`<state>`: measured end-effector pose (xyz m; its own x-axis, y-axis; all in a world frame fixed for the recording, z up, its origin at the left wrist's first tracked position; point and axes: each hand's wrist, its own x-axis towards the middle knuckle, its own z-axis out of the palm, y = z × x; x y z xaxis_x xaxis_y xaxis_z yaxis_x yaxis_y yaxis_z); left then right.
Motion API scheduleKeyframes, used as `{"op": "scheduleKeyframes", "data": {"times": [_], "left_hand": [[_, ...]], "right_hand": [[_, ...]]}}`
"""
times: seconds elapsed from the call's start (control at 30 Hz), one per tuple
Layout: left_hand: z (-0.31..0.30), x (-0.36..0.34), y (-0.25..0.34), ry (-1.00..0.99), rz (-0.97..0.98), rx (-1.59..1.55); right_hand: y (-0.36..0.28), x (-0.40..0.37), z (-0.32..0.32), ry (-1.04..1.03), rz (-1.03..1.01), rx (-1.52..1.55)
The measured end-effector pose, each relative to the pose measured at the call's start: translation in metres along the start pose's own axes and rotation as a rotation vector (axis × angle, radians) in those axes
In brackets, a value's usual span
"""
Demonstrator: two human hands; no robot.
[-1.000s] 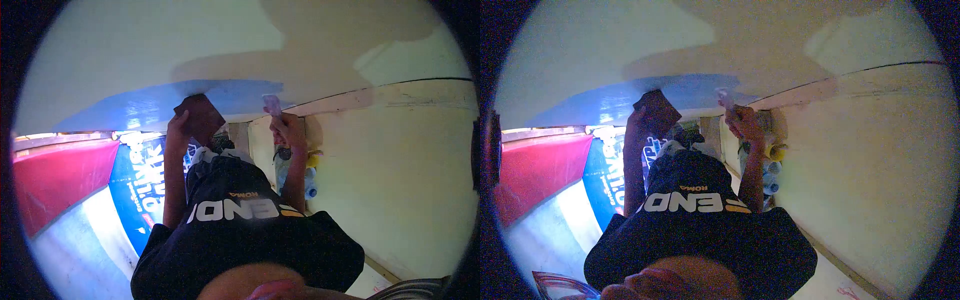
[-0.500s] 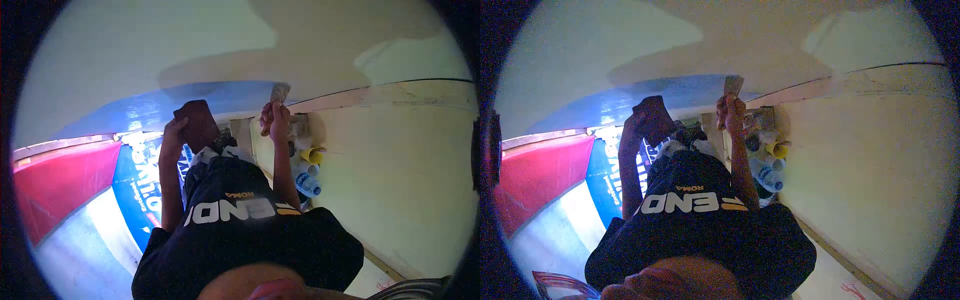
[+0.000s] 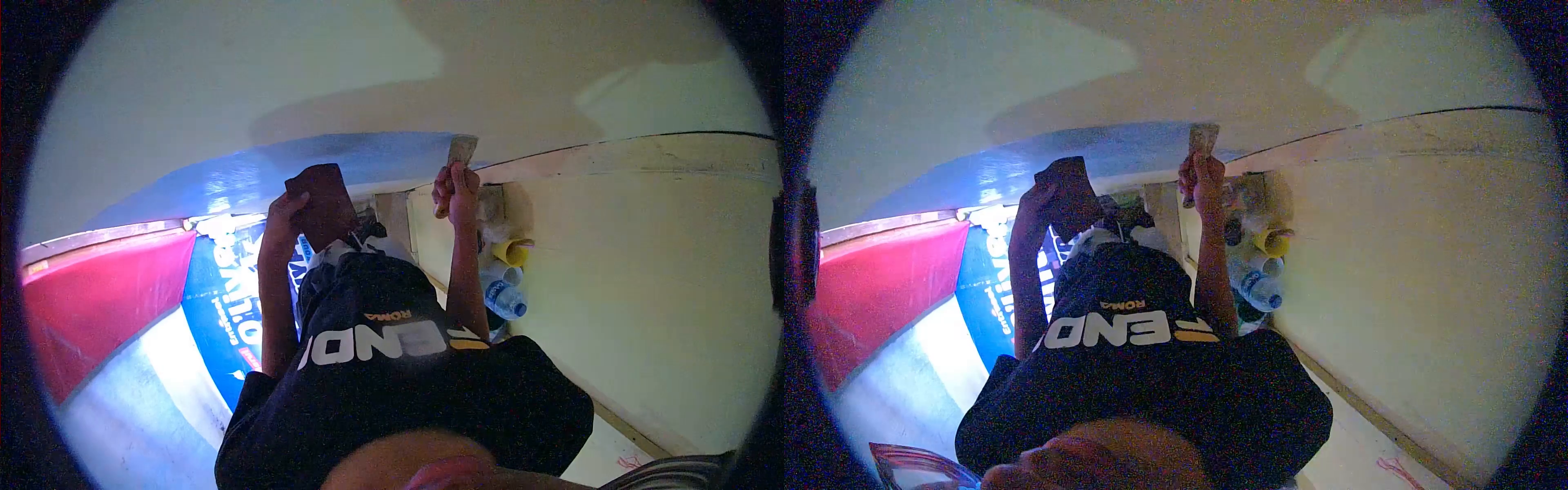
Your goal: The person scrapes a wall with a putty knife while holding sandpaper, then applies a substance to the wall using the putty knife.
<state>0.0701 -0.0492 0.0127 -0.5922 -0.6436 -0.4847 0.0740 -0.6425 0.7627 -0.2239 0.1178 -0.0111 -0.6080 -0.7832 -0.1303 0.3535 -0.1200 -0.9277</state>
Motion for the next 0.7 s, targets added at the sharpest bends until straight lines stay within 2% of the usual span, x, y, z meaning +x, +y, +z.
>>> {"op": "scheduleKeyframes", "data": {"times": [0.13,0.33,0.6,0.7], "left_hand": [[0.003,0.001,0.003,-0.013,0.001,0.01],[0.005,-0.002,-0.001,-0.025,-0.014,0.041],[0.008,-0.003,-0.006,-0.028,-0.028,0.008],[0.003,-0.003,-0.006,-0.023,-0.047,0.005]], "right_hand": [[0.003,0.0,0.002,0.088,0.009,-0.024],[-0.005,-0.006,0.005,0.072,0.035,-0.03],[-0.003,-0.009,0.007,0.182,0.037,-0.066],[-0.004,-0.006,0.003,0.135,0.024,-0.071]]}}
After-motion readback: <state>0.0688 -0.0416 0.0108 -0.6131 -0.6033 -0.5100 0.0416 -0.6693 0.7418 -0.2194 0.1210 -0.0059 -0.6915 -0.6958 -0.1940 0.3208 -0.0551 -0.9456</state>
